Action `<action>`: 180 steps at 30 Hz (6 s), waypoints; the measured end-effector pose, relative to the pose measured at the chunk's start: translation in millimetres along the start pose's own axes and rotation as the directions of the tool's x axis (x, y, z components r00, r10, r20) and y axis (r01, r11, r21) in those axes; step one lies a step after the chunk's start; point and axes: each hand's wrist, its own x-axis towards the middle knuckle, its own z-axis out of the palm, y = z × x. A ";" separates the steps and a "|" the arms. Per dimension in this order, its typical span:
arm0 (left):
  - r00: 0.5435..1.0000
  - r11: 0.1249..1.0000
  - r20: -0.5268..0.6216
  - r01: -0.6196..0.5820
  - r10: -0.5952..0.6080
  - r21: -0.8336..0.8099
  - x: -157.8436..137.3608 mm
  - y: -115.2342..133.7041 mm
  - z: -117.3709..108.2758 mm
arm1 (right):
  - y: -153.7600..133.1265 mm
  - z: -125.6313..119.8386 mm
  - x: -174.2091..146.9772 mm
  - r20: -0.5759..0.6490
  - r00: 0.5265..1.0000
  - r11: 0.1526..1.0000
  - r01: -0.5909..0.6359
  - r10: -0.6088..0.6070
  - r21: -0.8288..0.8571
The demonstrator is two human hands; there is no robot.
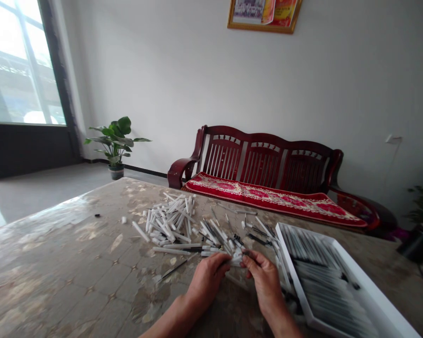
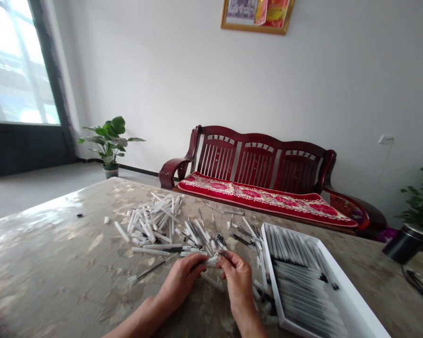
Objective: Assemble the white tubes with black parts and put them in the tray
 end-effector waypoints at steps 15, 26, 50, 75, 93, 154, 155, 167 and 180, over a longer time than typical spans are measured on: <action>0.995 0.956 0.074 -0.083 0.065 0.280 -4.0 -4.1 -4.4 | 8.0 -16.1 2.0 0.200 0.978 0.931 0.120 -0.052 -0.345; 0.978 0.928 0.115 -0.201 0.174 0.313 -4.8 3.3 -9.2 | 2.7 -16.7 -4.9 0.291 0.919 0.613 0.393 -0.265 -0.685; 0.965 0.909 0.140 -0.256 0.221 0.329 -3.1 0.4 -12.3 | -10.5 -19.5 -7.7 0.405 0.883 0.558 0.466 -0.239 -0.686; 0.950 0.870 0.187 -0.306 0.251 0.387 0.0 2.0 -16.1 | -5.4 -11.1 -7.4 0.292 0.944 0.774 0.298 -0.152 -0.559; 0.884 0.714 -0.236 0.143 -0.403 -0.685 11.9 7.6 -16.4 | -6.0 -46.2 17.2 0.085 0.967 0.642 0.223 -0.239 -0.734; 0.872 0.392 -0.124 0.083 -0.474 -0.916 0.6 17.9 5.6 | -6.4 13.4 -20.6 0.097 0.974 0.965 -0.218 0.206 0.143; 0.875 0.409 -0.132 0.081 -0.466 -0.909 0.6 18.4 5.0 | -7.2 12.9 -20.6 0.116 0.968 0.958 -0.241 0.225 0.153; 0.899 0.493 0.010 0.249 -0.438 -0.834 -2.3 23.3 4.8 | -54.5 -6.4 -9.3 0.401 0.902 0.488 0.426 -0.161 -0.762; 0.914 0.667 0.096 0.356 -0.393 -0.655 0.3 13.7 10.4 | -74.7 -148.6 85.8 0.214 0.977 0.348 0.204 -0.011 -0.915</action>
